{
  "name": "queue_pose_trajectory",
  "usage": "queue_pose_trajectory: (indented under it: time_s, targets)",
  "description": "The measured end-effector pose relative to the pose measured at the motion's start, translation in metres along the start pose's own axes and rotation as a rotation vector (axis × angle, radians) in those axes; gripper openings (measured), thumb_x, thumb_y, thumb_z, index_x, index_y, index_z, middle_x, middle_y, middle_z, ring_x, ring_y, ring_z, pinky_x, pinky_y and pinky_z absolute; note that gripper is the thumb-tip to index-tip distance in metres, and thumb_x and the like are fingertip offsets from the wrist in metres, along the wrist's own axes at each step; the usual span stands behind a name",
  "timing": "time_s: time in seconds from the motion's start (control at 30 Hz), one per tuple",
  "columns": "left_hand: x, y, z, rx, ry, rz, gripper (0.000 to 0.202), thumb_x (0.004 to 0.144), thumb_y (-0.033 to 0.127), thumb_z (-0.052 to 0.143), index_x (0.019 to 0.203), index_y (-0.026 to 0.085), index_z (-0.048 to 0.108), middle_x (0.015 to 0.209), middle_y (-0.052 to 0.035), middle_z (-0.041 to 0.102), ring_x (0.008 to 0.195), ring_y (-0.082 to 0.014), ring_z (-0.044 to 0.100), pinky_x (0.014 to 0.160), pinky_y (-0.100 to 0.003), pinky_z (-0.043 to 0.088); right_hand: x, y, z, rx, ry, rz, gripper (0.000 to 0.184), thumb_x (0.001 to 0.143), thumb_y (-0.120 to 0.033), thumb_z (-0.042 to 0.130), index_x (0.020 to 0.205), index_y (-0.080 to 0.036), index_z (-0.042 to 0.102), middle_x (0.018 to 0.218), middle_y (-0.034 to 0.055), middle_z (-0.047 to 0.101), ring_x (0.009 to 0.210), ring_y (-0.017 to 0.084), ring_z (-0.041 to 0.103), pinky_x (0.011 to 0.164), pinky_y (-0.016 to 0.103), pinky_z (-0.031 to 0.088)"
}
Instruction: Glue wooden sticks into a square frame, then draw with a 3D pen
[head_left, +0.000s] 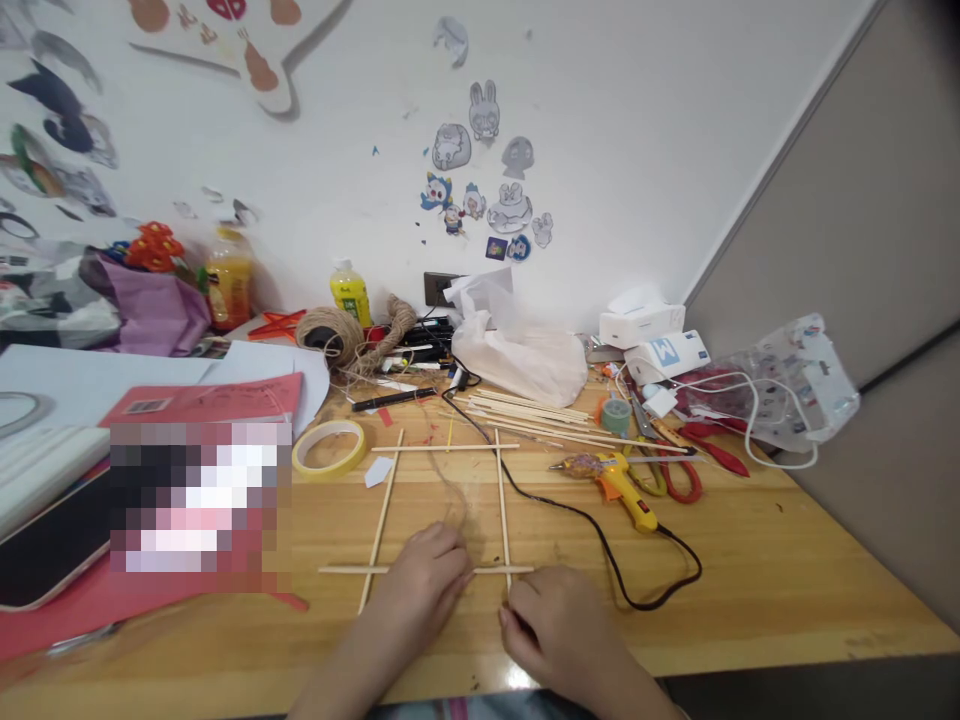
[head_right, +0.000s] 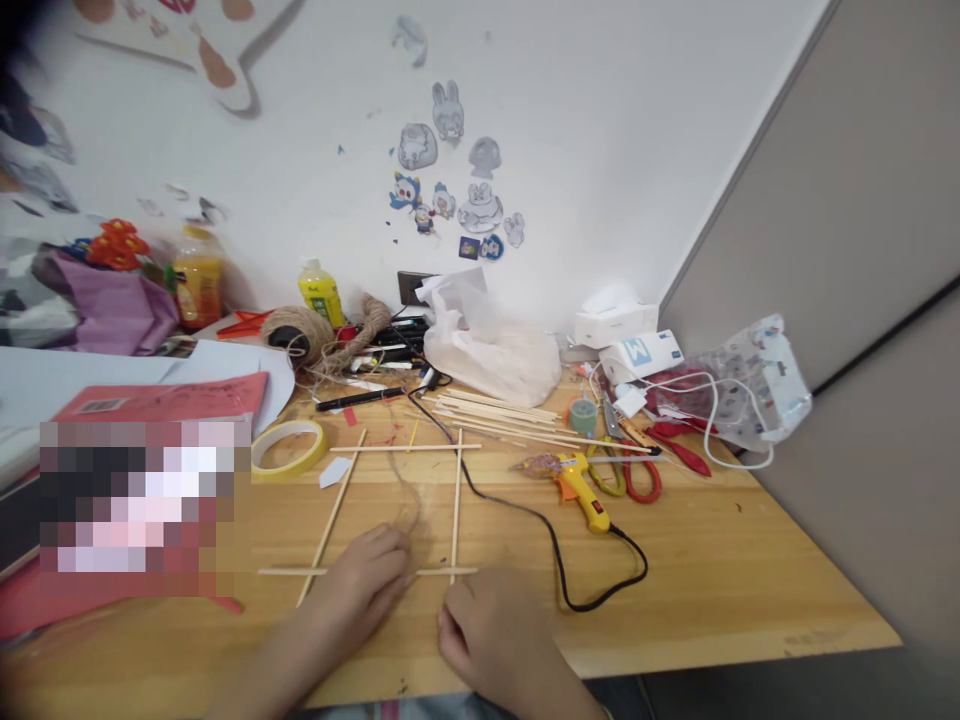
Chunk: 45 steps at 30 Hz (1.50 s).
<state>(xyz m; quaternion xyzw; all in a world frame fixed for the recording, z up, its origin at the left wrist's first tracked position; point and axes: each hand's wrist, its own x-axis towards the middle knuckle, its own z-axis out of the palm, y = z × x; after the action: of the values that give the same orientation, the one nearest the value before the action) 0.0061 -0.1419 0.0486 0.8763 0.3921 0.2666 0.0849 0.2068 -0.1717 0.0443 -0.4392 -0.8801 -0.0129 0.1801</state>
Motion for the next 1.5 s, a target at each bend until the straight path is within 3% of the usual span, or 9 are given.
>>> queue_pose_trajectory:
  time_s: [0.4, 1.0, 1.5]
  targets:
    - [-0.004, 0.004, 0.003, -0.036, 0.062, 0.011, 0.025, 0.088, 0.009, 0.043, 0.065, 0.018, 0.048, 0.07, -0.0027, 0.055, 0.069, -0.0163, 0.049, 0.061, -0.027, 0.039, 0.0, 0.0, 0.0, 0.02, 0.032, 0.005, 0.011, 0.074, -0.016, 0.052, 0.064, -0.02, 0.055, 0.057, 0.0001, 0.06, 0.054, 0.014, 0.052, 0.053, 0.03, 0.02]
    - [-0.005, 0.008, 0.005, 0.008, 0.028, -0.05, 0.021, 0.082, 0.005, 0.051, 0.065, 0.018, 0.049, 0.073, -0.0018, 0.057, 0.071, -0.0159, 0.051, 0.062, -0.026, 0.04, -0.004, 0.007, 0.017, 0.073, 0.201, -0.059, 0.016, 0.072, -0.012, 0.047, 0.061, -0.021, 0.054, 0.052, -0.0024, 0.058, 0.049, 0.012, 0.051, 0.053, 0.028, 0.023]
    - [-0.004, 0.002, 0.006, -0.02, 0.064, 0.004, 0.023, 0.084, 0.005, 0.046, 0.065, 0.018, 0.048, 0.07, -0.0024, 0.056, 0.068, -0.016, 0.052, 0.06, -0.026, 0.04, -0.004, 0.0, 0.019, -0.062, 0.171, -0.037, 0.012, 0.067, -0.01, 0.051, 0.063, -0.021, 0.053, 0.054, -0.0016, 0.06, 0.048, 0.014, 0.052, 0.052, 0.029, 0.022]
